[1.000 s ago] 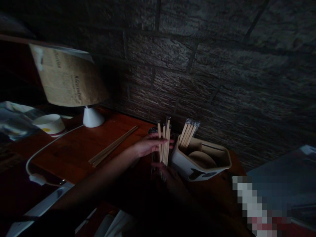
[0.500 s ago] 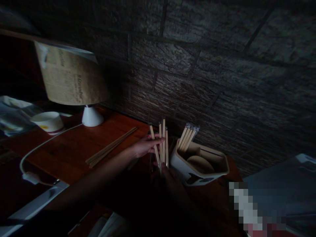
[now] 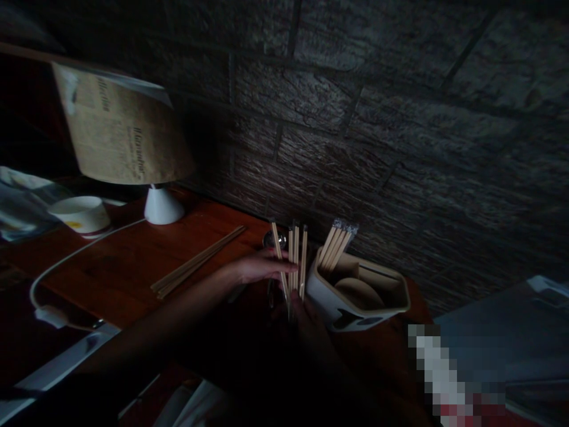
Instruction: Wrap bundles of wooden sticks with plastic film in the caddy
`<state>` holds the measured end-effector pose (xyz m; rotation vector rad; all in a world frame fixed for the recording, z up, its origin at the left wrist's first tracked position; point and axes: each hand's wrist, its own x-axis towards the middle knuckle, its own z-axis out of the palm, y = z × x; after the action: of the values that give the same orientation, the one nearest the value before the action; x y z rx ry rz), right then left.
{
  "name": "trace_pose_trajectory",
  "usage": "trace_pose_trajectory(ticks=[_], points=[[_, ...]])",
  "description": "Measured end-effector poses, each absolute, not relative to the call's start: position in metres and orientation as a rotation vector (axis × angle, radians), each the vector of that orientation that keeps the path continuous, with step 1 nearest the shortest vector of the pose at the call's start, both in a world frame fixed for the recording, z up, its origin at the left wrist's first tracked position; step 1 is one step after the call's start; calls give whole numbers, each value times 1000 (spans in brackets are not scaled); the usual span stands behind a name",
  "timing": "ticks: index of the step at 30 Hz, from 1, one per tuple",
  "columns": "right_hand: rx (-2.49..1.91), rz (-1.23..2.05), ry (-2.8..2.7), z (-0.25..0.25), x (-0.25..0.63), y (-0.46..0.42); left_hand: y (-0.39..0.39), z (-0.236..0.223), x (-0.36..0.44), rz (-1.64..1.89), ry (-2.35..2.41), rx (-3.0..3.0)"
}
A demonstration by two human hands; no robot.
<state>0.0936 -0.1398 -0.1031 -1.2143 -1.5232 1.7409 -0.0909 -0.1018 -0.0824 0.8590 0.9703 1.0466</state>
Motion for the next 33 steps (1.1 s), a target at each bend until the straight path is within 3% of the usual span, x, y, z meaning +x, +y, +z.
trace_pose_trajectory(ticks=[10, 25, 33], points=[[-1103, 1839, -1432, -102, 92, -141, -101, -78, -99, 1023, 944, 996], [-1187, 1731, -1578, -102, 97, -144, -101, -82, -98, 949, 944, 1031], [-1117, 1883, -1616, -109, 92, -148, -114, -64, -94, 860, 909, 1179]])
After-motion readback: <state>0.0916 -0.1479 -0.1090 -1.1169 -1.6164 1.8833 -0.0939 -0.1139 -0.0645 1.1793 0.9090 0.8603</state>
